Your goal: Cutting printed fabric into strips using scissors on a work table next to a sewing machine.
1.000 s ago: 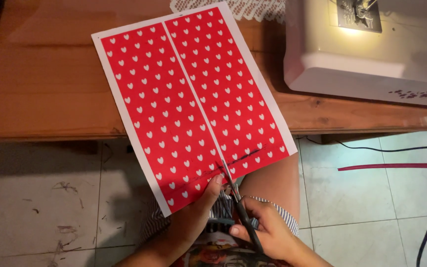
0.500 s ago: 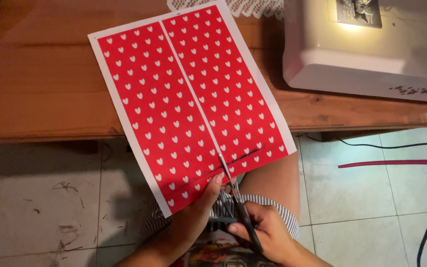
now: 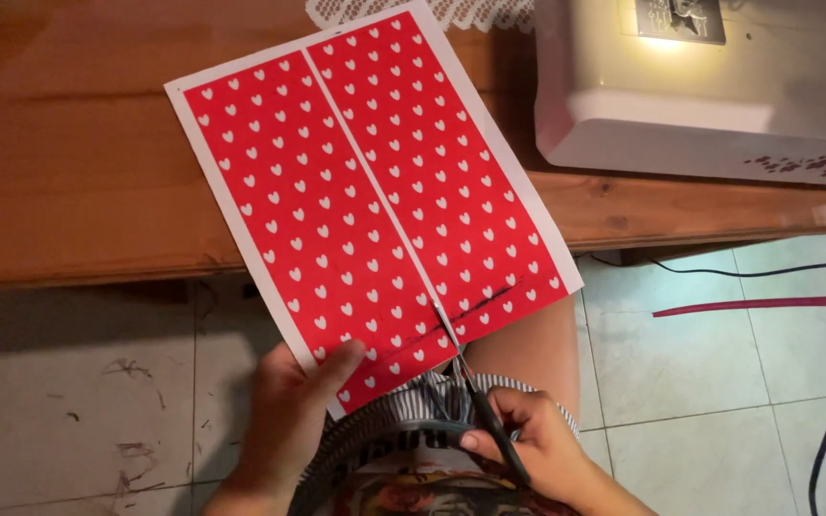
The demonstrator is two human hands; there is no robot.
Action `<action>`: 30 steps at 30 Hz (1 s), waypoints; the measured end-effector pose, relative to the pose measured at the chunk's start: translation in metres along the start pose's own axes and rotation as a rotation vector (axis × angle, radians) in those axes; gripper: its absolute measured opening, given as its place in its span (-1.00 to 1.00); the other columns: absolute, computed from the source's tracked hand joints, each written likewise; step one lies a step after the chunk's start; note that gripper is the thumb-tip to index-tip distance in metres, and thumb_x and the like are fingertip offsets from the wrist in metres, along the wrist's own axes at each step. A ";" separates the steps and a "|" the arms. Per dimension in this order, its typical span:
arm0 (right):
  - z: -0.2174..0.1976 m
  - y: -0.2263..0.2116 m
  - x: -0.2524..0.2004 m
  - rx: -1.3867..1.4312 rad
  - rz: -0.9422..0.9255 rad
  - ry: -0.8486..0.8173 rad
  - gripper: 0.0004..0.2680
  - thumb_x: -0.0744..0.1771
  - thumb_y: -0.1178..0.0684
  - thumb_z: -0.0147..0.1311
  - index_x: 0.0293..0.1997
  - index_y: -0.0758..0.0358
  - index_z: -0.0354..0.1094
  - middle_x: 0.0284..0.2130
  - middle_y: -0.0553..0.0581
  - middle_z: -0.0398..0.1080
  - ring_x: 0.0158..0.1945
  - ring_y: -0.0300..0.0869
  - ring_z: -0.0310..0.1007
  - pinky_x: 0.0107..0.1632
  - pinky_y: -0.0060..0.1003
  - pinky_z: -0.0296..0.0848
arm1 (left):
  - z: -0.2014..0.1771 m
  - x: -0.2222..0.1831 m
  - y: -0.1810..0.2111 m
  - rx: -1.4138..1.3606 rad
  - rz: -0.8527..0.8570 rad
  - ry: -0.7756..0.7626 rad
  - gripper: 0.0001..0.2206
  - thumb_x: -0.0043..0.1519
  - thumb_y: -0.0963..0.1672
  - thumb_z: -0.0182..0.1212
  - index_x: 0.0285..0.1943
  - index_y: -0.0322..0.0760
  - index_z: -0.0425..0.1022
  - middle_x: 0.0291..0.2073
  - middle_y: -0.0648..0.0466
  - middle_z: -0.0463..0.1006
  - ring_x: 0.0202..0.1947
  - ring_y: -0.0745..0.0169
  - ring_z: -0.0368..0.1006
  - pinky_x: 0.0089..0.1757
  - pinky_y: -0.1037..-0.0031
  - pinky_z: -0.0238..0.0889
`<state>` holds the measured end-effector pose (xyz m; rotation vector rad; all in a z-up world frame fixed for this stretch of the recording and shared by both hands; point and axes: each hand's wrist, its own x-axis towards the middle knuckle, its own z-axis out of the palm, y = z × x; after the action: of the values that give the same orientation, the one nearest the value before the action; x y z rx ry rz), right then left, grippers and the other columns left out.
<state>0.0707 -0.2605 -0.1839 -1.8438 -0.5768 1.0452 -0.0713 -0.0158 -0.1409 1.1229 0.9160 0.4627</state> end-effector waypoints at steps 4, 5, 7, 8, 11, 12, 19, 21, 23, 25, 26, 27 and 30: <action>-0.002 -0.011 0.001 0.015 -0.098 -0.039 -0.67 0.22 -0.09 0.43 -0.58 0.15 0.23 -0.66 -0.10 0.24 -0.53 -0.34 0.13 -0.46 -0.40 0.10 | 0.004 -0.003 0.010 0.344 -0.039 -0.021 -0.75 0.04 -0.04 0.44 -0.38 -0.34 0.71 -0.44 0.13 0.77 -0.35 0.41 0.59 -0.32 0.43 0.47; -0.003 -0.016 0.002 0.018 -0.095 -0.035 -0.67 0.22 -0.09 0.43 -0.58 0.15 0.23 -0.66 -0.10 0.24 -0.53 -0.34 0.13 -0.46 -0.40 0.10 | 0.005 -0.004 0.010 0.347 -0.042 -0.026 -0.75 0.04 -0.04 0.44 -0.38 -0.34 0.71 -0.44 0.13 0.77 -0.35 0.41 0.59 -0.32 0.43 0.47; -0.004 -0.024 0.004 0.022 -0.119 -0.090 -0.71 0.21 -0.14 0.39 -0.51 0.17 0.32 -0.58 -0.07 0.38 -0.49 -0.32 0.32 -0.40 -0.40 0.28 | 0.008 -0.008 0.009 0.334 -0.035 -0.070 -0.72 0.05 -0.03 0.40 -0.20 -0.28 0.69 -0.28 0.13 0.81 -0.23 0.32 0.70 -0.23 0.42 0.53; -0.004 -0.022 0.005 0.023 -0.116 -0.089 -0.71 0.21 -0.14 0.39 -0.51 0.17 0.32 -0.58 -0.07 0.38 -0.49 -0.32 0.32 -0.40 -0.40 0.28 | 0.008 -0.008 0.004 0.336 -0.037 -0.071 -0.72 0.05 -0.03 0.40 -0.20 -0.28 0.69 -0.28 0.13 0.81 -0.23 0.32 0.70 -0.23 0.42 0.53; -0.005 -0.017 0.006 0.002 -0.149 -0.127 -0.70 0.23 -0.17 0.35 -0.49 0.16 0.29 -0.54 -0.05 0.34 -0.47 -0.30 0.31 -0.39 -0.38 0.26 | 0.007 -0.008 -0.006 0.325 -0.064 -0.071 -0.68 0.06 -0.02 0.38 -0.07 -0.20 0.68 -0.17 0.18 0.78 -0.13 0.34 0.66 -0.11 0.43 0.51; -0.004 -0.016 0.006 -0.017 -0.122 -0.094 -0.71 0.24 -0.14 0.36 -0.51 0.16 0.28 -0.57 -0.07 0.31 -0.48 -0.31 0.26 -0.40 -0.39 0.22 | 0.006 -0.008 -0.008 0.327 -0.019 -0.089 -0.70 0.08 -0.01 0.36 -0.09 -0.20 0.69 -0.19 0.20 0.78 -0.13 0.35 0.66 -0.10 0.44 0.50; -0.001 -0.001 0.001 -0.095 -0.086 0.007 -0.67 0.26 -0.10 0.38 -0.59 0.14 0.22 -0.72 -0.09 0.18 -0.60 -0.33 0.09 -0.52 -0.37 0.10 | 0.005 -0.007 -0.018 0.296 -0.035 -0.074 -0.73 0.09 -0.03 0.37 -0.13 -0.23 0.70 -0.21 0.18 0.77 -0.13 0.35 0.66 -0.11 0.44 0.51; 0.000 0.006 0.001 -0.116 -0.078 0.019 -0.65 0.27 -0.08 0.39 -0.60 0.13 0.16 -0.70 -0.11 0.14 -0.57 -0.32 0.06 -0.50 -0.36 0.09 | 0.004 -0.006 -0.018 0.301 -0.021 -0.076 -0.73 0.08 -0.03 0.38 -0.14 -0.24 0.70 -0.22 0.18 0.77 -0.14 0.34 0.66 -0.12 0.44 0.51; 0.001 0.008 0.002 -0.137 -0.072 0.030 -0.62 0.27 -0.06 0.41 -0.61 0.11 0.11 -0.68 -0.12 0.10 -0.54 -0.32 0.03 -0.48 -0.35 0.08 | 0.003 -0.006 -0.020 0.306 -0.007 -0.076 -0.74 0.08 -0.04 0.39 -0.16 -0.25 0.69 -0.23 0.17 0.77 -0.15 0.34 0.66 -0.13 0.44 0.51; 0.002 0.005 0.003 -0.048 -0.076 -0.005 -0.63 0.27 -0.01 0.42 -0.62 0.10 0.14 -0.71 -0.12 0.17 -0.57 -0.35 0.07 -0.50 -0.39 0.06 | 0.002 -0.005 -0.025 0.255 0.046 -0.095 -0.71 0.09 -0.05 0.38 -0.07 -0.25 0.67 -0.17 0.16 0.75 -0.09 0.30 0.64 -0.10 0.42 0.51; 0.002 0.002 0.005 -0.047 -0.076 -0.004 -0.63 0.27 -0.01 0.42 -0.62 0.10 0.14 -0.71 -0.12 0.17 -0.57 -0.35 0.07 -0.50 -0.39 0.06 | 0.001 -0.005 -0.027 0.256 0.046 -0.096 -0.71 0.09 -0.05 0.38 -0.07 -0.25 0.67 -0.17 0.16 0.75 -0.09 0.30 0.64 -0.10 0.42 0.51; 0.002 -0.001 0.007 -0.014 -0.079 -0.033 -0.66 0.25 -0.01 0.43 -0.60 0.12 0.18 -0.70 -0.11 0.20 -0.57 -0.36 0.11 -0.49 -0.41 0.09 | 0.000 -0.005 -0.028 0.288 0.022 -0.081 -0.68 0.06 -0.03 0.39 -0.06 -0.25 0.66 -0.16 0.15 0.76 -0.09 0.28 0.66 -0.11 0.40 0.53; 0.000 -0.008 0.011 0.009 -0.080 -0.082 -0.69 0.24 -0.03 0.43 -0.55 0.15 0.21 -0.64 -0.09 0.20 -0.53 -0.34 0.14 -0.45 -0.41 0.12 | -0.001 -0.009 -0.034 0.345 -0.037 -0.070 -0.69 0.03 -0.02 0.42 -0.13 -0.24 0.69 -0.21 0.16 0.78 -0.13 0.30 0.67 -0.12 0.41 0.54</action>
<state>0.0771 -0.2485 -0.1814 -1.7620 -0.6879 1.0713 -0.0808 -0.0352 -0.1687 1.4232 0.9766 0.2375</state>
